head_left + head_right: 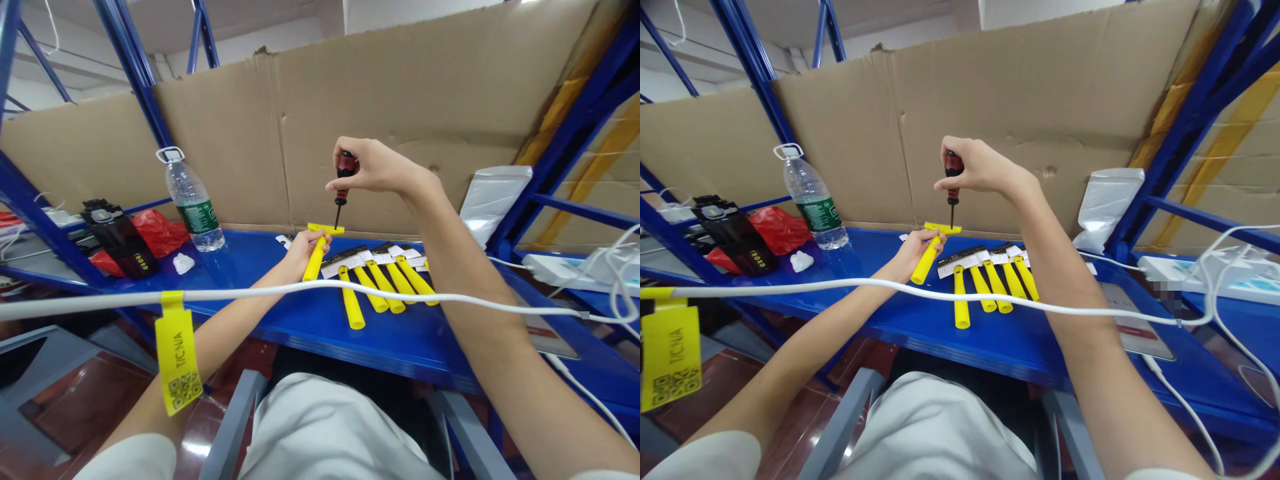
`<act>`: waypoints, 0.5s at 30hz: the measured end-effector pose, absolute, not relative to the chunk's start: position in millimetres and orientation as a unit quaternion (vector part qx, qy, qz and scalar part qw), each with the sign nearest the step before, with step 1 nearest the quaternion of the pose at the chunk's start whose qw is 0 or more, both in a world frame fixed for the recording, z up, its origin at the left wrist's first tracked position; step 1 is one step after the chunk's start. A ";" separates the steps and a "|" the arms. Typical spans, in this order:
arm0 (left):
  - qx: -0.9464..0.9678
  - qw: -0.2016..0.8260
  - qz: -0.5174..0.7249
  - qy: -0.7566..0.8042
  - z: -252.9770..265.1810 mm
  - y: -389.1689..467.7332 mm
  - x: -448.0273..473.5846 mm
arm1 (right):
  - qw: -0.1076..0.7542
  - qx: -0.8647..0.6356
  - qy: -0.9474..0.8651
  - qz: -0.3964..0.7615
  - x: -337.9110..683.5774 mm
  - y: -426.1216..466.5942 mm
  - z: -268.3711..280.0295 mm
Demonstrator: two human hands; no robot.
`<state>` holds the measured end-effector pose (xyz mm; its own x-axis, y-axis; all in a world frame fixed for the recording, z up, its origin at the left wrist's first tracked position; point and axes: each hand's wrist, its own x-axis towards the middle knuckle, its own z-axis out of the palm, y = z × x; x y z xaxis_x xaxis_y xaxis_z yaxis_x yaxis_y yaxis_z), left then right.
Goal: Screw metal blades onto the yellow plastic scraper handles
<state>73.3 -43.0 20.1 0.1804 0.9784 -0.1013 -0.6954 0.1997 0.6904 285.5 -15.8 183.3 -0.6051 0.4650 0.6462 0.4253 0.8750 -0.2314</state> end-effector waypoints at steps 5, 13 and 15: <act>0.255 0.724 0.582 0.270 22.0 -43.4 72.0 | 0.325 -0.203 -0.911 0.150 286.8 -19.0 183.7; 0.252 0.730 0.578 0.263 26.0 -46.2 71.5 | 0.343 -0.241 -0.908 0.023 281.0 -23.3 187.6; 0.248 0.731 0.577 0.266 25.7 -46.9 72.8 | 0.340 -0.234 -0.911 0.010 279.9 -22.8 186.5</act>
